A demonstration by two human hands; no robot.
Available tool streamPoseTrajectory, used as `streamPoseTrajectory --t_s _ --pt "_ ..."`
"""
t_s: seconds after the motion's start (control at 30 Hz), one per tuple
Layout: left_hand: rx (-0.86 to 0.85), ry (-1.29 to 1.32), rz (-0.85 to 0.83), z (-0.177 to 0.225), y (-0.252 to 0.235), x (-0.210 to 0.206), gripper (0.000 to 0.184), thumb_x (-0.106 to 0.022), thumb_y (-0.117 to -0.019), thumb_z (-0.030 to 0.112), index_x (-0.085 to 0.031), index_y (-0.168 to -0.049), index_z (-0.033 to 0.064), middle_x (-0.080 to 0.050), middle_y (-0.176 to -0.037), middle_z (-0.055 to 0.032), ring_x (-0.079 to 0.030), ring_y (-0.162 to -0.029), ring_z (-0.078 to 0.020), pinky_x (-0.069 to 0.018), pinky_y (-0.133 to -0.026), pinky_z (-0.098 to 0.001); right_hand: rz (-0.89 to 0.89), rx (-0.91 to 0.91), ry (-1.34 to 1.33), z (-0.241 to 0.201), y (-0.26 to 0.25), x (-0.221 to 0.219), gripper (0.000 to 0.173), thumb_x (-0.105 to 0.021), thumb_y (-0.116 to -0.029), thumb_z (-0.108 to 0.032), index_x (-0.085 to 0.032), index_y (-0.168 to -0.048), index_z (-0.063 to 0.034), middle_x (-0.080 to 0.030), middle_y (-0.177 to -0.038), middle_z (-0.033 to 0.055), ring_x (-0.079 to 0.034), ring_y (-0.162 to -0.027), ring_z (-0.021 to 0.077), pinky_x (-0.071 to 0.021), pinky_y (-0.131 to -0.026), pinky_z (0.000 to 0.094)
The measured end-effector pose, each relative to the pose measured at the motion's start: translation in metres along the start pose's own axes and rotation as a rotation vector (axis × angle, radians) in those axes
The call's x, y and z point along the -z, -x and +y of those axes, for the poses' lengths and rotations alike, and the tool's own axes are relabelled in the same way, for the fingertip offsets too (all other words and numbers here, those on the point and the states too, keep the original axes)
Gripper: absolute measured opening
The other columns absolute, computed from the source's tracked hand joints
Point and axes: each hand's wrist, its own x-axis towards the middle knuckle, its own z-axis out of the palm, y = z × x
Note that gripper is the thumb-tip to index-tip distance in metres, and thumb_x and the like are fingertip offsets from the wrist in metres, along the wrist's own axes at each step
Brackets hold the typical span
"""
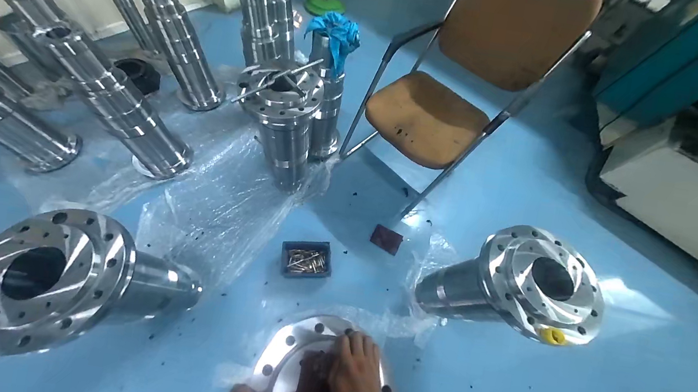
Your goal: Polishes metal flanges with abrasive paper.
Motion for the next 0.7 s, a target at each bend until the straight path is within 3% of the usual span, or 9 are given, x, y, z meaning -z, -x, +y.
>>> streamPoseTrajectory --t_s 0.27,0.7 --pt "-0.002 0.028 -0.021 0.008 0.005 0.007 0.055 -0.030 -0.1132 0.033 -0.072 -0.113 -0.0030 -0.072 -0.110 -0.0280 -0.068 -0.113 -0.0448 -0.0519 -0.094 -0.0623 -0.033 0.002 -0.025 -0.001 -0.003 0.005 0.021 -0.061 -0.0832 -0.012 -0.074 -0.099 -0.0057 -0.071 -0.100 0.0146 -0.070 -0.096 0.0351 -0.0561 -0.083 0.0499" --pt "-0.001 -0.005 -0.020 0.013 0.005 0.008 0.054 -0.029 -0.1136 0.033 -0.072 -0.112 0.0003 -0.073 -0.109 -0.0240 -0.069 -0.110 -0.0407 -0.0529 -0.091 -0.0596 -0.049 -0.009 -0.032 -0.001 -0.002 0.000 0.014 -0.063 -0.0869 -0.013 -0.072 -0.095 -0.0058 -0.068 -0.096 0.0135 -0.067 -0.095 0.0346 -0.0543 -0.083 0.0492"
